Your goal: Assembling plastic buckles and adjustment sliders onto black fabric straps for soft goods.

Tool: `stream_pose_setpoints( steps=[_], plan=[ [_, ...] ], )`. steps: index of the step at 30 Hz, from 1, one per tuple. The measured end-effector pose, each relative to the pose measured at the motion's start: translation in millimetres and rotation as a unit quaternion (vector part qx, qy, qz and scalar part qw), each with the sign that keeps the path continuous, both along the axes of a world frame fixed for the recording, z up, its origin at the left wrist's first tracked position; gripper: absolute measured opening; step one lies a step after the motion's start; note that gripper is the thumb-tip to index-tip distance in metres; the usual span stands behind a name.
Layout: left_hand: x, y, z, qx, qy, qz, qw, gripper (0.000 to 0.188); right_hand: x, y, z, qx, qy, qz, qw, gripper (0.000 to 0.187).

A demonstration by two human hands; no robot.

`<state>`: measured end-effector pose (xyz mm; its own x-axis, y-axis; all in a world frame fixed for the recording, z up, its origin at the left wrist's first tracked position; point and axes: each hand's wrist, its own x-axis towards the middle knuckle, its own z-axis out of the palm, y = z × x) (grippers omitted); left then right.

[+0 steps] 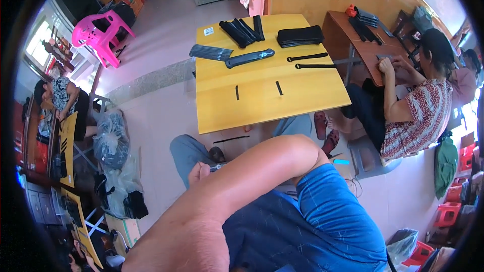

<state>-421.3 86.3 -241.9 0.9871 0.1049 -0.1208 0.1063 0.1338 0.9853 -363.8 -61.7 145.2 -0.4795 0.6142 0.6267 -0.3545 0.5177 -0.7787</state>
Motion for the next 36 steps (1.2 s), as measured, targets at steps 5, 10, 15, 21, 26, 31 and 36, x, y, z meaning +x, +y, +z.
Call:
stream_pose_setpoints(
  steps=[5,10,15,21,26,31,36],
  plan=[
    [3.2,-2.1,18.9,-0.02,0.033,0.027,0.999,0.027,-4.2,10.7,-26.3,-0.037,0.012,-0.16,0.986,0.039],
    [10.9,-3.1,58.1,0.017,-0.031,-0.005,0.999,0.033,56.8,-4.3,-144.8,-0.093,-0.138,-0.64,0.75,0.018],
    [40.2,-25.7,100.4,0.014,0.033,0.035,0.999,0.037,76.2,-67.6,-230.0,-0.156,-0.337,-0.75,0.547,0.028],
    [86.1,-39.9,76.5,-0.077,0.059,0.014,0.995,0.037,83.2,-93.7,-250.4,-0.234,-0.32,-0.758,0.518,0.028],
    [101.7,-46.8,69.9,-0.124,0.097,0.03,0.987,0.034,104.0,-94.8,-268.6,-0.238,-0.335,-0.761,0.502,0.023],
    [96.4,-32.3,58.3,-0.005,0.121,0.028,0.992,0.024,125.0,-100.4,-292.4,-0.227,-0.334,-0.779,0.48,0.017],
    [91.6,-26.2,62.6,0.304,-0.011,0.022,0.952,0.015,132.6,-100.2,-307.2,-0.231,-0.325,-0.777,0.487,0.016]
  ],
)
